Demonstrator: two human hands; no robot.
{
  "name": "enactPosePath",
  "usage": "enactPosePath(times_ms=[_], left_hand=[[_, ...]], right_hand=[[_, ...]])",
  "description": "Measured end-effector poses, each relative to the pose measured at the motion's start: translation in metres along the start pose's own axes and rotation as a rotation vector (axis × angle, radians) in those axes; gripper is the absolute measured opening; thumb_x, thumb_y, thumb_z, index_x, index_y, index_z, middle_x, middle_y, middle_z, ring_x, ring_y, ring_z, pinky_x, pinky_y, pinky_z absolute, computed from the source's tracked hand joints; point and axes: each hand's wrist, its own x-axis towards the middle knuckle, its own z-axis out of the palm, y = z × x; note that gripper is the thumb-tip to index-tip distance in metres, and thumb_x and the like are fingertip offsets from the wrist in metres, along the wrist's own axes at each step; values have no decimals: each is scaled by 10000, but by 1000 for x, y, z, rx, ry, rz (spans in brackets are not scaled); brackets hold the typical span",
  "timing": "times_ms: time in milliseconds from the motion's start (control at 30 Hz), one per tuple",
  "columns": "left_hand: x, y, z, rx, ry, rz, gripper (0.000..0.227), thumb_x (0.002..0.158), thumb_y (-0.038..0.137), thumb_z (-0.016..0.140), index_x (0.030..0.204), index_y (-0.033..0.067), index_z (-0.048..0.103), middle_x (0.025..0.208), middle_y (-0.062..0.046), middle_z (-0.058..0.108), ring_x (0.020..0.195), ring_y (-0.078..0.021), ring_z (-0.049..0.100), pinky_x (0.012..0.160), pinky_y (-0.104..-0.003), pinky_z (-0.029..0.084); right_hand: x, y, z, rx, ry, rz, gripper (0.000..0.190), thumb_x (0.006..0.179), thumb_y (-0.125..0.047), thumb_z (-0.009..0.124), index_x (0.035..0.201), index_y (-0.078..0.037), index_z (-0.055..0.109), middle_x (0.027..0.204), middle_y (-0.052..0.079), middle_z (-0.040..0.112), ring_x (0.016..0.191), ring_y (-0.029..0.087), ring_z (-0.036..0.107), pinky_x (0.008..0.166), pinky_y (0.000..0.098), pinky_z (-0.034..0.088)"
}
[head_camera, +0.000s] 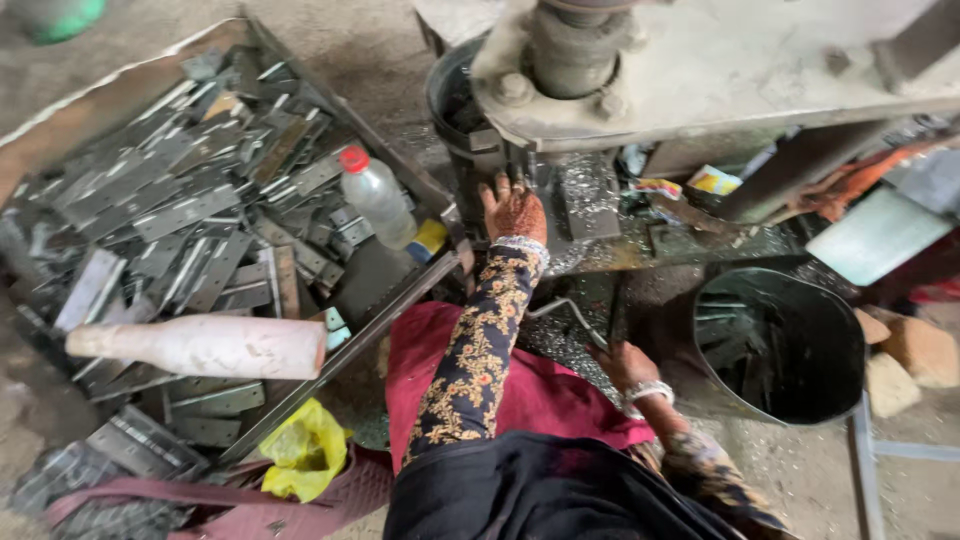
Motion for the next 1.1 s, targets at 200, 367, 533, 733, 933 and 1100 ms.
enactPosePath(times_ms=[200,367,533,733,933,1100], left_hand=[[-24,-7,-1,-50,-105,45,354,1021,256,530,1342,149,636,1638,-28,386,1564,-272,263,1262,-592,91],[-107,-21,30,-217,327,329,494,935,467,669,1251,90,627,1477,-67,545,1374,-266,495,1236,-558,262],[-91,-8,33,-369,453,461,243,1085,262,679,1312,180,651,1352,-3,637,1103,-200,647,1026,-473,516],[-43,71,-9,71,-1,5,144,935,240,714,1026,133,746,1459,-157,531,1154,-252,613,990,-427,525],[-98,12,-1,-208,-60,-4,504,967,465,615,841,7,783,1663,-78,370,1311,-304,495,1049,-501,445],[-90,14,-6,-132,-68,43,503,1012,473,539,1188,40,724,1576,-87,456,1379,-307,455,1099,-515,370]], right_hand=[[2,-59,-82,-172,-192,282,564,962,-631,546,1155,-121,690,1001,188,766,953,382,745,829,500,585],[0,-107,-128,-191,-171,195,550,918,-608,571,1191,-144,683,1077,187,751,1022,384,722,879,498,565],[-8,-105,-123,-256,-153,179,569,949,-605,553,1211,-117,683,1085,193,755,1031,381,730,888,497,574],[-4,-101,-122,-236,-195,235,618,942,-646,555,1184,-92,681,1090,201,752,1050,380,721,901,487,571],[-8,-114,-130,-209,-208,225,584,907,-626,577,1197,-129,680,1090,198,753,1056,390,713,922,496,552],[-3,-106,-124,-270,-205,212,605,939,-640,567,1153,-82,665,1046,215,751,996,393,732,871,498,572]])
